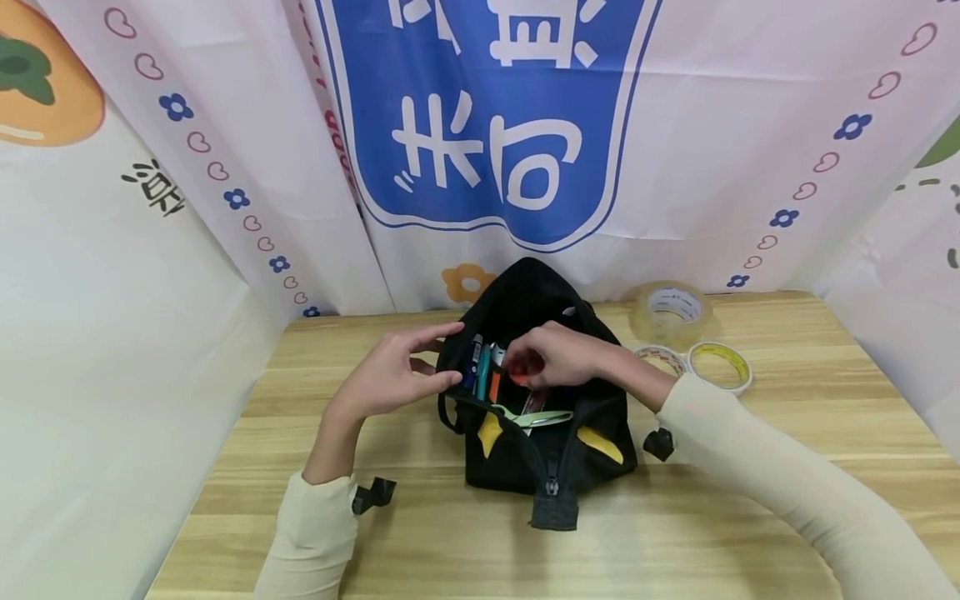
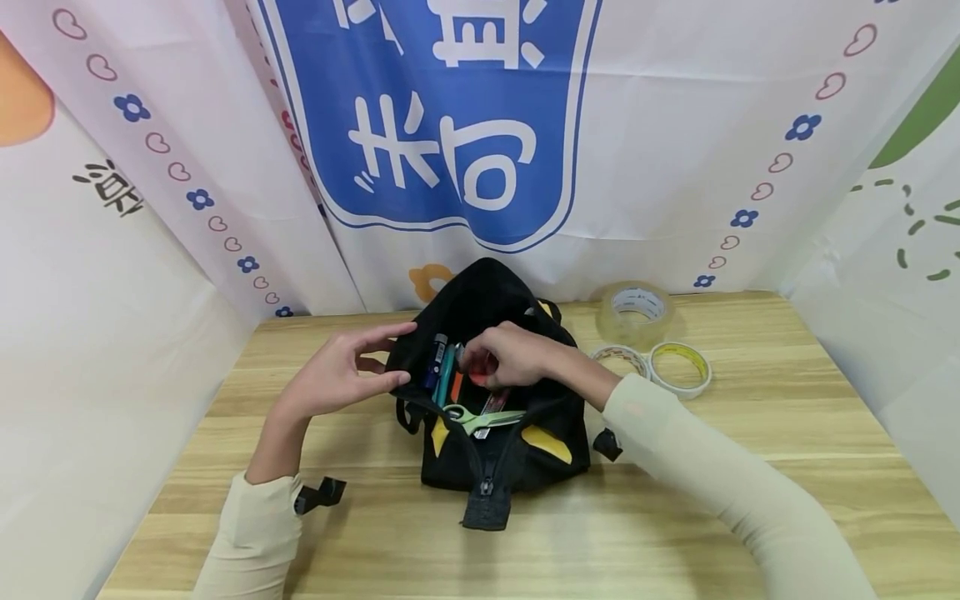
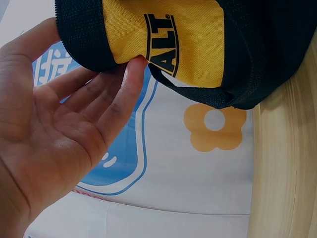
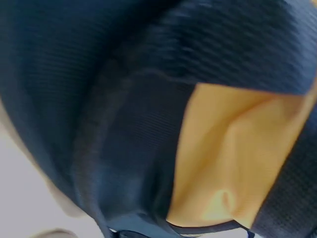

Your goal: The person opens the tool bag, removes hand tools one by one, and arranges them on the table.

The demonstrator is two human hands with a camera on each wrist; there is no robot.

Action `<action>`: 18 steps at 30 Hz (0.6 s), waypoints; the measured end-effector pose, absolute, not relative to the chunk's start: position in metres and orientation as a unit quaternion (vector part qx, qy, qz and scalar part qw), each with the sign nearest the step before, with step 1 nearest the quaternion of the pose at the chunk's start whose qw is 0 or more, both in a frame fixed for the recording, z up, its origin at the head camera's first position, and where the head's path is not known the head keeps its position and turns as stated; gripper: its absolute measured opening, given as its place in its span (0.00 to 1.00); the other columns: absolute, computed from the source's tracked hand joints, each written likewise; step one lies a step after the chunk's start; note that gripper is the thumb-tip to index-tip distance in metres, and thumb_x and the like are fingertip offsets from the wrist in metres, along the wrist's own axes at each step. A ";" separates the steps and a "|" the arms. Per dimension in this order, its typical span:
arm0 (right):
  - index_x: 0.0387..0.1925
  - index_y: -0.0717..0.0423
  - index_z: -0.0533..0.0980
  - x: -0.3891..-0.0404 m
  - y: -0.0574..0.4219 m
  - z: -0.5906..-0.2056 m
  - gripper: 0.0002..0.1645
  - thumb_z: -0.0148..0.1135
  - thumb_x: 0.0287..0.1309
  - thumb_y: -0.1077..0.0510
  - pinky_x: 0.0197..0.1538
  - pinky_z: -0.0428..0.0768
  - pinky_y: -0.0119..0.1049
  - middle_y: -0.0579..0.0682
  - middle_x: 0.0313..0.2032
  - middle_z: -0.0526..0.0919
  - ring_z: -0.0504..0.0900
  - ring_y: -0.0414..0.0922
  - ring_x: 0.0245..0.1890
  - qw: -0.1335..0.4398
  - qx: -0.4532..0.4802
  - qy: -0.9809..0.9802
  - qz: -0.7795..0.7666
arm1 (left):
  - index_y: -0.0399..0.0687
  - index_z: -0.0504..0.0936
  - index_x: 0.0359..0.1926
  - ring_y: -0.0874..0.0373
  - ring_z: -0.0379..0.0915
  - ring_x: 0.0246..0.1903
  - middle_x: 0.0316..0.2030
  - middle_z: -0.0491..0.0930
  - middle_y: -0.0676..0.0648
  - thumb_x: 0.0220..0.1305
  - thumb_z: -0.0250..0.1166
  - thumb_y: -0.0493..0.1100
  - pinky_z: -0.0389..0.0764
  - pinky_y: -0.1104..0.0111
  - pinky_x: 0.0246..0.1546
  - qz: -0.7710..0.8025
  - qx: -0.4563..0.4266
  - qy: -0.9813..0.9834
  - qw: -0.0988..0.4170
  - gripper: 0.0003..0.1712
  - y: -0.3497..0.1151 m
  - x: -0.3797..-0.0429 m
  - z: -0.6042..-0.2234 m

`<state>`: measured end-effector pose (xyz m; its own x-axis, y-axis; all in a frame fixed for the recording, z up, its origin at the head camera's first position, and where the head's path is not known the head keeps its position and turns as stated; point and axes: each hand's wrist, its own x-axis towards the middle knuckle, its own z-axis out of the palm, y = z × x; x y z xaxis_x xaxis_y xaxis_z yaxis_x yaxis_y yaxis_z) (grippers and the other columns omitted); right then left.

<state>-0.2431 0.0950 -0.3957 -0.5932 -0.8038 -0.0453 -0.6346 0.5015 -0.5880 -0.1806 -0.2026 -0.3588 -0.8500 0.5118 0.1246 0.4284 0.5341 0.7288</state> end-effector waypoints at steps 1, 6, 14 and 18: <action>0.57 0.54 0.86 -0.243 0.097 -0.392 0.20 0.73 0.64 0.65 0.50 0.87 0.40 0.47 0.43 0.90 0.87 0.42 0.42 0.152 -0.420 0.852 -0.273 | 0.46 0.76 0.75 0.40 0.82 0.63 0.72 0.78 0.39 0.67 0.77 0.42 0.90 0.52 0.56 0.400 0.269 0.875 0.052 0.38 -0.203 -0.181 -0.359; 0.56 0.54 0.86 -0.237 0.107 -0.370 0.20 0.74 0.62 0.65 0.51 0.90 0.42 0.49 0.44 0.90 0.88 0.42 0.43 0.114 -0.414 0.848 -0.312 | 0.45 0.76 0.75 0.40 0.83 0.63 0.72 0.78 0.39 0.67 0.77 0.41 0.91 0.52 0.55 0.402 0.271 0.873 0.053 0.38 -0.203 -0.181 -0.359; 0.57 0.54 0.86 -0.227 0.123 -0.339 0.23 0.77 0.60 0.65 0.53 0.90 0.44 0.49 0.47 0.90 0.88 0.43 0.44 0.063 -0.390 0.856 -0.333 | 0.45 0.76 0.75 0.40 0.83 0.62 0.71 0.78 0.39 0.67 0.77 0.41 0.91 0.52 0.55 0.405 0.273 0.871 0.054 0.38 -0.202 -0.180 -0.359; 0.58 0.53 0.86 -0.222 0.132 -0.327 0.23 0.76 0.61 0.64 0.54 0.90 0.44 0.48 0.49 0.90 0.87 0.43 0.45 0.065 -0.373 0.858 -0.347 | 0.44 0.76 0.75 0.40 0.83 0.63 0.72 0.78 0.39 0.67 0.76 0.41 0.91 0.52 0.56 0.405 0.273 0.871 0.055 0.38 -0.202 -0.181 -0.359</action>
<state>-0.2217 0.1318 -0.3270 -0.7135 -0.6850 0.1471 -0.5947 0.4811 -0.6441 -0.1807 -0.2015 -0.3590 -0.8443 0.5210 0.1252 0.4311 0.5217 0.7362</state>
